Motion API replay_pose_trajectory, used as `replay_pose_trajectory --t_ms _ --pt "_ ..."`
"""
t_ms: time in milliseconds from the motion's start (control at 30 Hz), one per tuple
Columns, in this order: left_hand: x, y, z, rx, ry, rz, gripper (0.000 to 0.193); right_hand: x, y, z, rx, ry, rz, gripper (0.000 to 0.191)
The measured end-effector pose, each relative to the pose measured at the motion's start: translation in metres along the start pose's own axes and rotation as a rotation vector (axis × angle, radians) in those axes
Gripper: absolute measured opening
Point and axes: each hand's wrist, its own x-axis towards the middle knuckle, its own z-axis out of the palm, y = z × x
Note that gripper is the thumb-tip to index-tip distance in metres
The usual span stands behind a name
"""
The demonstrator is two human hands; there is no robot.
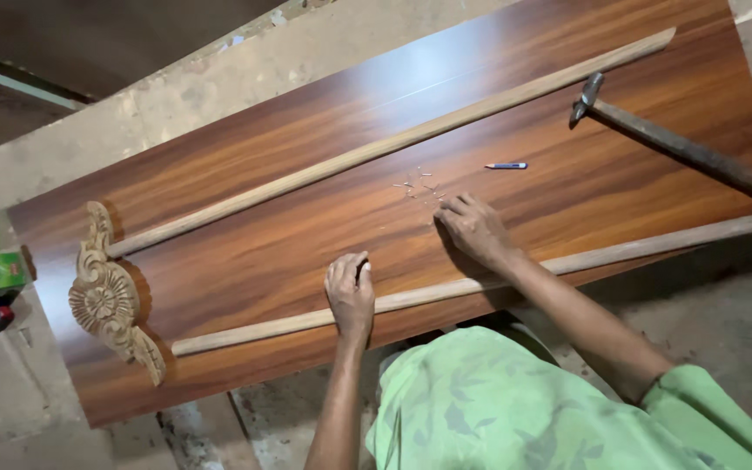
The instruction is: The person cuts wooden strips using a saw and hammers them onto a wooden panel. The person applies a substance from a container to the back of the strips before securing them to the panel.
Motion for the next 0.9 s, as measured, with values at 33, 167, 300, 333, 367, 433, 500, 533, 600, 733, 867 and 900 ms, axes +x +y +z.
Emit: replay_pose_trajectory --t_ms 33,167,300,333,367,433,500,533,600,733,867,900 --pt "0.000 -0.003 -0.003 -0.005 -0.009 0.002 0.019 0.007 -0.004 0.006 -0.012 0.012 -0.010 0.013" --pt "0.001 -0.011 -0.010 -0.048 -0.047 0.028 0.019 0.022 -0.010 0.024 0.065 0.013 0.024 0.020" --pt "0.005 -0.017 -0.017 -0.094 -0.065 0.052 0.019 0.006 0.002 0.014 0.063 0.135 0.277 0.015" --pt "0.007 -0.017 -0.019 -0.108 -0.069 0.055 0.019 -0.003 0.006 0.007 0.017 0.168 0.339 0.016" --pt "0.010 -0.017 -0.019 -0.110 -0.080 0.060 0.019 -0.013 0.011 -0.002 -0.031 0.201 0.400 0.017" --pt "0.019 -0.012 -0.017 -0.116 -0.099 0.074 0.020 -0.033 0.019 -0.020 -0.053 0.200 0.464 0.016" --pt "0.034 -0.001 -0.006 -0.147 -0.136 0.122 0.019 -0.050 0.026 -0.035 -0.083 0.206 0.479 0.016" --pt "0.043 0.005 0.001 -0.156 -0.154 0.144 0.019 -0.056 0.028 -0.041 -0.102 0.211 0.466 0.016" --pt "0.064 0.020 0.021 -0.215 -0.136 0.224 0.016 -0.061 0.032 -0.049 -0.123 0.204 0.463 0.017" --pt "0.112 0.041 0.074 -0.079 -0.145 0.310 0.018 -0.045 0.048 -0.057 -0.140 0.212 0.428 0.019" --pt "0.133 0.042 0.113 0.209 -0.160 0.462 0.012 -0.013 0.079 -0.055 -0.145 0.198 0.302 0.021" --pt "0.134 0.040 0.118 0.284 -0.194 0.465 0.009 -0.009 0.086 -0.054 -0.140 0.157 0.281 0.017"
